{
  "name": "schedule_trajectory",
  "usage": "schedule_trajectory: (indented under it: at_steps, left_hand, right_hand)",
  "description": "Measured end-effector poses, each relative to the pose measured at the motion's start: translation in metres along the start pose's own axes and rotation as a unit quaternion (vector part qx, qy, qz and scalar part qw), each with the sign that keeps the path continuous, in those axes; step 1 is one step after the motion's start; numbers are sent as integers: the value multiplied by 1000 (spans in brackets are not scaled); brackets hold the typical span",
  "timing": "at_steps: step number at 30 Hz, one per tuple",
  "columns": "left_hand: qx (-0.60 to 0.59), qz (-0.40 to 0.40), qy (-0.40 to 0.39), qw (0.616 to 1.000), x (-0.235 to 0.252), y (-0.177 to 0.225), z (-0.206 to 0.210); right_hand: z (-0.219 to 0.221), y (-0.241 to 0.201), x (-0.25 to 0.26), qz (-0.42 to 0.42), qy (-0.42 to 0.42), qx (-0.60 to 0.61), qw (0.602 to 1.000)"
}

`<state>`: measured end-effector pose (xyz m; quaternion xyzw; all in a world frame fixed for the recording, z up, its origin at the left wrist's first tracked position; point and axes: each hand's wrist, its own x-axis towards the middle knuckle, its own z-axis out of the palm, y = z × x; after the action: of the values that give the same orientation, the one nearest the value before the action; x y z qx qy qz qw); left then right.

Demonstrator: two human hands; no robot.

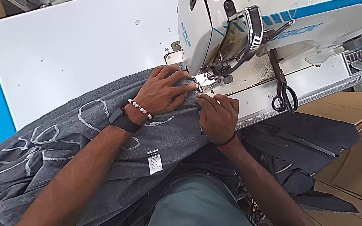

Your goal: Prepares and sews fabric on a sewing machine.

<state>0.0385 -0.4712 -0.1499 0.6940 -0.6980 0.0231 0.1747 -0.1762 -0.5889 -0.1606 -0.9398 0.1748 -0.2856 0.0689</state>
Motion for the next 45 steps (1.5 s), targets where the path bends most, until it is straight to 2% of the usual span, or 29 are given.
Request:
schedule_trajectory:
  at_steps: [4, 8, 11, 13, 15, 19, 24, 28, 38, 42, 45]
  left_hand:
    - [16, -88, -6, 996, -1, 37, 5]
    - [64, -175, -33, 982, -2, 73, 11]
    - [55, -173, -10, 983, -7, 73, 12]
    - [30, -155, 8, 987, -9, 66, 11]
    - [16, -142, 7, 990, -9, 62, 9]
    - [35, -143, 0, 989, -9, 63, 9]
    - [59, -145, 21, 988, -7, 68, 11]
    - [95, -124, 47, 987, -4, 64, 12]
    - [113, -123, 32, 985, -5, 67, 11]
    - [110, -130, 20, 985, -7, 67, 9]
    - [104, -127, 23, 986, -7, 65, 9]
  right_hand:
    - [-2, 5, 1, 58, 6, 21, 998]
    - [-5, 7, 19, 170, -78, 44, 981]
    - [-16, -8, 46, 153, -151, 71, 974]
    - [-23, -14, 52, 163, -158, 107, 968]
    - [-28, -15, 41, 210, -155, 166, 951]
    - [-32, -28, -3, 302, -191, 276, 892]
    - [-34, -29, -19, 299, -123, 312, 893]
    - [-33, -24, -9, 289, -135, 278, 906]
    - [-44, -23, -10, 316, -165, 250, 900]
    - [-58, -24, -16, 291, -176, 291, 894]
    - [-73, -27, -17, 266, -170, 242, 918]
